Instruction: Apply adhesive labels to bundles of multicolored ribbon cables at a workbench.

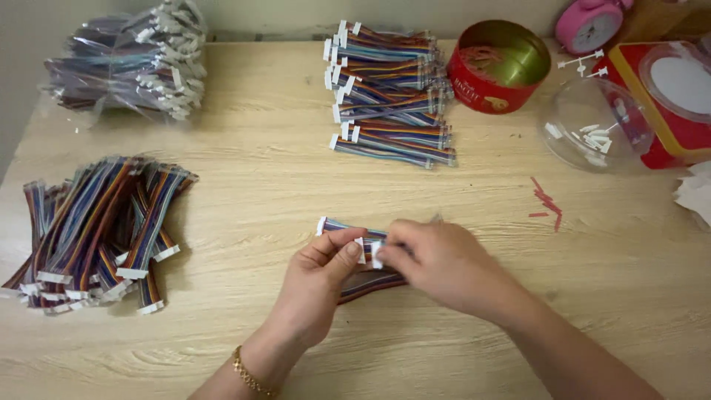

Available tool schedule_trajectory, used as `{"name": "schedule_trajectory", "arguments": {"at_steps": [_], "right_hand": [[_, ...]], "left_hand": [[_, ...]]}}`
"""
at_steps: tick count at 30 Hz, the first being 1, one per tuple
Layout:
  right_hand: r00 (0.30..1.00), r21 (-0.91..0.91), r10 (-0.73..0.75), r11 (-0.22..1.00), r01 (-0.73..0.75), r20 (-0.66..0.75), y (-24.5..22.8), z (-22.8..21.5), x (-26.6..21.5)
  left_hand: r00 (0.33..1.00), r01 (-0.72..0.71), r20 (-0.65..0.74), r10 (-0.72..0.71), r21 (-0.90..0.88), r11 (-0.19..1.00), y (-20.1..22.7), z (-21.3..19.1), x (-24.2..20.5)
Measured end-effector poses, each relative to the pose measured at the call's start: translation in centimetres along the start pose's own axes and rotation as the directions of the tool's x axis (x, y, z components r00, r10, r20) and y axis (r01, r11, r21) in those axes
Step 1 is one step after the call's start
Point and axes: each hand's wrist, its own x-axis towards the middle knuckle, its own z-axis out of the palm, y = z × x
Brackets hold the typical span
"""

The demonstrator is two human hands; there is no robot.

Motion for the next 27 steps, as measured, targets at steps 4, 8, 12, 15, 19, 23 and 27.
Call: {"name": "schedule_trajectory", "arguments": {"at_steps": [4,8,12,15,19,23,27], "right_hand": [[0.977,0.111,0.214,0.971,-0.214,0.011,2.1,-2.9,-1.4],[0.951,0.22,0.253,0.952,-0.212,-0.179,9.2,-4.1,-3.7],[0.859,0.209,0.354,0.933,-0.294,-0.371,13.4,-5.4,-5.8],[0.727,0.22,0.538,0.842,-0.493,-0.428,14.4,-7.6,-7.2],[0.743,0.115,0.408,0.903,-0.414,-0.532,19.0,-7.2,-7.9],[0.734,0.029,0.511,0.828,-0.559,-0.447,18.9,-7.0,-6.8],[0.742,-0.016,0.51,0.82,-0.573,-0.435,20.2,-5.7,-5.9]], "left_hand": [[0.999,-0.032,-0.018,0.042,0.386,0.922,3.6,-0.8,-0.6],[0.857,-0.318,0.205,0.473,0.932,0.173,6.5,-2.5,1.7],[0.87,-0.175,0.162,0.465,0.984,-0.017,8.3,-2.0,7.5],[0.894,-0.043,0.081,0.441,0.995,-0.095,8.0,-1.4,13.5],[0.929,0.037,0.039,0.367,0.979,-0.199,7.9,-1.1,17.1],[0.912,0.047,0.036,0.408,0.98,-0.194,7.4,-3.0,17.8],[0.897,0.003,0.029,0.442,0.997,-0.071,7.8,-5.5,16.7]]}}
